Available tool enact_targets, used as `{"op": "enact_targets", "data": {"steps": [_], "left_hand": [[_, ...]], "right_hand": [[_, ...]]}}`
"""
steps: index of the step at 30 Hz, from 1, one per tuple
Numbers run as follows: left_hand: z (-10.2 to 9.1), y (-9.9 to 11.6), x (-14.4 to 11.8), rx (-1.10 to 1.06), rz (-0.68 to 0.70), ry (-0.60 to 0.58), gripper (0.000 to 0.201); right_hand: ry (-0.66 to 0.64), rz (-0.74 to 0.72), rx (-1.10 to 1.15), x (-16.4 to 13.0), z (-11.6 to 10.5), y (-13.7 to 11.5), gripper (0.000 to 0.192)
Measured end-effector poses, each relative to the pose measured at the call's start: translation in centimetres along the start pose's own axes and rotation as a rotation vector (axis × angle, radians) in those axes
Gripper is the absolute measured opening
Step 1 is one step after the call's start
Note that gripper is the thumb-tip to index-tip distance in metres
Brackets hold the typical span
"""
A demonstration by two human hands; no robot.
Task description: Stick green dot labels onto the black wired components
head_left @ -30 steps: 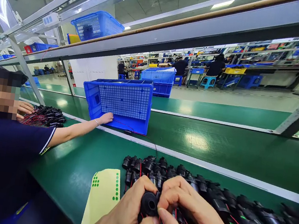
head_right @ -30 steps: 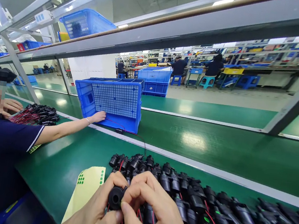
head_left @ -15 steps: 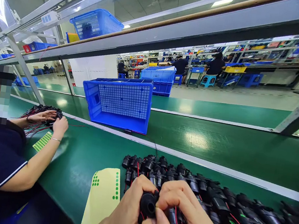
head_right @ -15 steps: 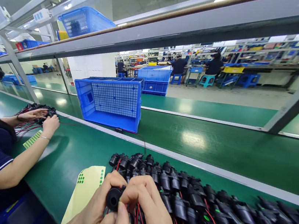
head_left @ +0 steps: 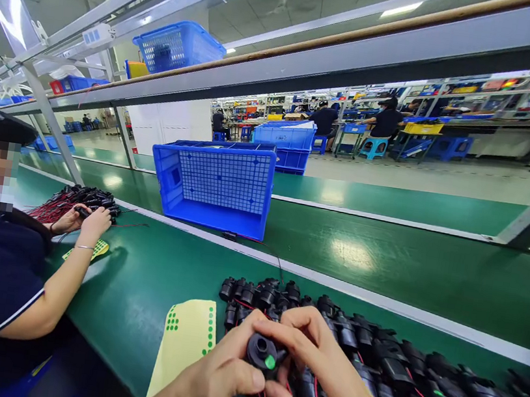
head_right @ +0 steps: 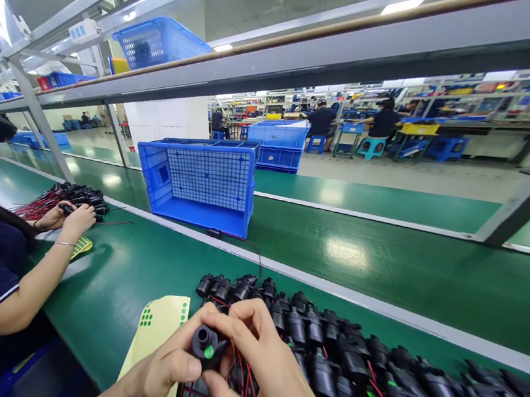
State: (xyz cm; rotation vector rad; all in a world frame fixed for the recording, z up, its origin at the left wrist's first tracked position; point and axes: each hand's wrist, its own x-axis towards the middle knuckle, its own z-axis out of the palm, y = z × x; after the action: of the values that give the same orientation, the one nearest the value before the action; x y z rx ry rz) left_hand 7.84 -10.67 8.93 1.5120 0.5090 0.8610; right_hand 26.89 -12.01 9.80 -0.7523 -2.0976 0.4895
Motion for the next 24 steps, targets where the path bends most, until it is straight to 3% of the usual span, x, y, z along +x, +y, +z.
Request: {"op": "enact_targets", "data": {"steps": [5,10,24], "left_hand": [[0.2,0.4,-0.5,0.055,-0.008,0.058,0.037],[1.0,0.6,-0.9,0.151,-0.016,0.124,0.044],[1.5,0.8,-1.1,0.247,-0.091,0.185,0.044]], "right_hand": [[0.137,-0.113,-0.289,0.0,0.0,0.2,0.046],[0.226,-0.149,-0.429,0.0,0.6,0.1,0.04],[0.306,-0.222,-0.568,-0.5,1.5,0.1,0.029]]}}
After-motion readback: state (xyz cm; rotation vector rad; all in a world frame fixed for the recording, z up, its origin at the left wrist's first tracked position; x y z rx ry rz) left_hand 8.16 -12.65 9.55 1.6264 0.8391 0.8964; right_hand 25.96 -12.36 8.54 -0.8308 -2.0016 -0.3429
